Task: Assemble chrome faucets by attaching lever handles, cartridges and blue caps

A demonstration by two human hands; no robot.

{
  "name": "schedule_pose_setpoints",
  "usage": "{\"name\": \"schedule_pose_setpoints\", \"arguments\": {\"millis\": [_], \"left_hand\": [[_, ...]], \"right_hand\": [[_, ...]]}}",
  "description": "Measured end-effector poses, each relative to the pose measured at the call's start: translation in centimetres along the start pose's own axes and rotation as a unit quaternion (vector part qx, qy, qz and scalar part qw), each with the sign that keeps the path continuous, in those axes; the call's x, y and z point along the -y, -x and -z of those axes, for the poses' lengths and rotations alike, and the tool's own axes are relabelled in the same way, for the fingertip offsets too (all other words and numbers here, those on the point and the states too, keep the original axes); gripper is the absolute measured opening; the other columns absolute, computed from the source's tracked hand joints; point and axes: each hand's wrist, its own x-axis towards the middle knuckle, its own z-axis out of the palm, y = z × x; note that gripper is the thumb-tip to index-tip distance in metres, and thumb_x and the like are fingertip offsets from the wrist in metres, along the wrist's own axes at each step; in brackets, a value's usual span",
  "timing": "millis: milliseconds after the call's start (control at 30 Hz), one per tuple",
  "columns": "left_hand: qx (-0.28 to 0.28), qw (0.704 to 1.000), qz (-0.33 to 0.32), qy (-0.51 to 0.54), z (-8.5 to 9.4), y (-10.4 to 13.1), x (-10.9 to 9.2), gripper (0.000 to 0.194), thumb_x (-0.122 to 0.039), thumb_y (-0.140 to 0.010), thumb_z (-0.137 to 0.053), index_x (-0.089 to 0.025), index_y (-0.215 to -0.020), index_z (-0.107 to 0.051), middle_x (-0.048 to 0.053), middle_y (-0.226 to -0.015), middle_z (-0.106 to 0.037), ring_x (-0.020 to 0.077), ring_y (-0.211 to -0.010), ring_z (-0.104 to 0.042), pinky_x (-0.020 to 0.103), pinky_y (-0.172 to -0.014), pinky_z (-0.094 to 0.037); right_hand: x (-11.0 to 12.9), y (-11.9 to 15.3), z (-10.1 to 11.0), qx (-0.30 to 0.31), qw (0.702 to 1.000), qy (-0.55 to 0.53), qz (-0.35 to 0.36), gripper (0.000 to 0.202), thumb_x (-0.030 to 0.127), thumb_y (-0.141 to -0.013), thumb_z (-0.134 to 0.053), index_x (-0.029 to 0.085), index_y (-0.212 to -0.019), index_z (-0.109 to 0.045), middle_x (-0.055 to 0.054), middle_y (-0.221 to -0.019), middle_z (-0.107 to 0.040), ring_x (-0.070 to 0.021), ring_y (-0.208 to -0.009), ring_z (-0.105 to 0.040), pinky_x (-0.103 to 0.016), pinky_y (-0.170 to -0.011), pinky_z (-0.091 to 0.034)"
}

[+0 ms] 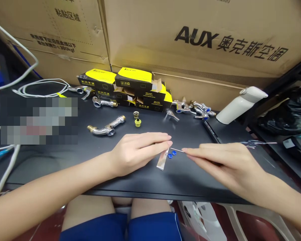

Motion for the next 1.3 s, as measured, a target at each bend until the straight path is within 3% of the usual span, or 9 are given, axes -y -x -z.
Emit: {"name": "schedule_pose_setpoints", "arguments": {"millis": [200,433,600,767,867,1100,1300], "left_hand": [[0.012,0.999,-0.035,-0.029,0.6,-0.4,0.0,0.028,-0.007,-0.084,-0.061,-0.013,-0.111,-0.064,0.013,-0.113,-0.070,0.0191,-0.109,-0.065,0.029,-0.093,-0.056],[0.033,0.995,-0.072,-0.054,1.1,-0.4,0.4,0.026,-0.008,-0.085,-0.061,-0.012,-0.110,-0.065,0.013,-0.113,-0.071,0.0207,-0.112,-0.063,0.028,-0.094,-0.055],[0.039,0.986,-0.137,-0.087,1.4,-0.5,0.8,0.027,-0.012,-0.085,-0.062,-0.012,-0.112,-0.065,0.011,-0.114,-0.070,0.0210,-0.115,-0.062,0.027,-0.092,-0.056],[0.043,0.987,-0.138,-0.067,1.6,-0.7,0.8,0.025,-0.013,-0.085,-0.062,-0.019,-0.109,-0.067,0.007,-0.114,-0.071,0.0206,-0.114,-0.062,0.027,-0.092,-0.056],[0.039,0.985,-0.151,-0.070,1.7,-0.7,0.9,0.028,-0.014,-0.083,-0.065,-0.016,-0.111,-0.066,0.007,-0.114,-0.071,0.0199,-0.117,-0.061,0.026,-0.093,-0.055],[0.045,0.974,-0.174,-0.138,1.9,-0.9,0.7,0.017,-0.019,-0.088,-0.059,-0.018,-0.102,-0.069,0.001,-0.115,-0.071,0.0174,-0.115,-0.062,0.026,-0.089,-0.057],[0.036,0.970,-0.197,-0.139,1.8,-1.0,0.8,0.018,-0.019,-0.085,-0.064,-0.014,-0.102,-0.069,0.005,-0.112,-0.072,0.0200,-0.112,-0.064,0.027,-0.086,-0.058]], "right_hand": [[0.3,-0.7,-0.2,0.000,0.977,-0.151,-0.148,0.018,0.029,-0.089,-0.059,0.020,-0.093,-0.074,-0.005,-0.078,-0.072,-0.0147,-0.060,-0.061,-0.025,-0.054,-0.048],[0.1,-0.8,-0.6,0.050,0.890,-0.341,-0.298,0.024,0.037,-0.084,-0.065,0.017,-0.094,-0.073,0.000,-0.061,-0.059,-0.0080,-0.050,-0.046,-0.019,-0.043,-0.035],[-0.4,-0.6,-0.9,0.068,0.834,-0.436,-0.330,0.024,0.036,-0.084,-0.067,0.015,-0.095,-0.071,0.005,-0.051,-0.045,-0.0056,-0.046,-0.036,-0.018,-0.042,-0.026],[-0.5,-0.5,-1.3,0.077,0.768,-0.529,-0.353,0.024,0.035,-0.083,-0.068,0.012,-0.090,-0.068,0.007,-0.049,-0.038,-0.0034,-0.044,-0.026,-0.018,-0.040,-0.016],[-0.5,-0.6,-1.6,0.074,0.738,-0.566,-0.360,0.023,0.035,-0.081,-0.071,0.012,-0.085,-0.067,0.008,-0.050,-0.036,-0.0026,-0.044,-0.024,-0.017,-0.039,-0.015],[-0.7,-0.7,-2.0,0.081,0.704,-0.594,-0.381,0.022,0.034,-0.080,-0.072,0.013,-0.082,-0.066,0.009,-0.048,-0.032,-0.0016,-0.043,-0.019,-0.017,-0.039,-0.012],[-0.8,-0.5,-2.3,0.095,0.666,-0.622,-0.401,0.022,0.033,-0.081,-0.072,0.012,-0.086,-0.067,0.011,-0.046,-0.028,-0.0007,-0.042,-0.015,-0.016,-0.038,-0.011]]}}
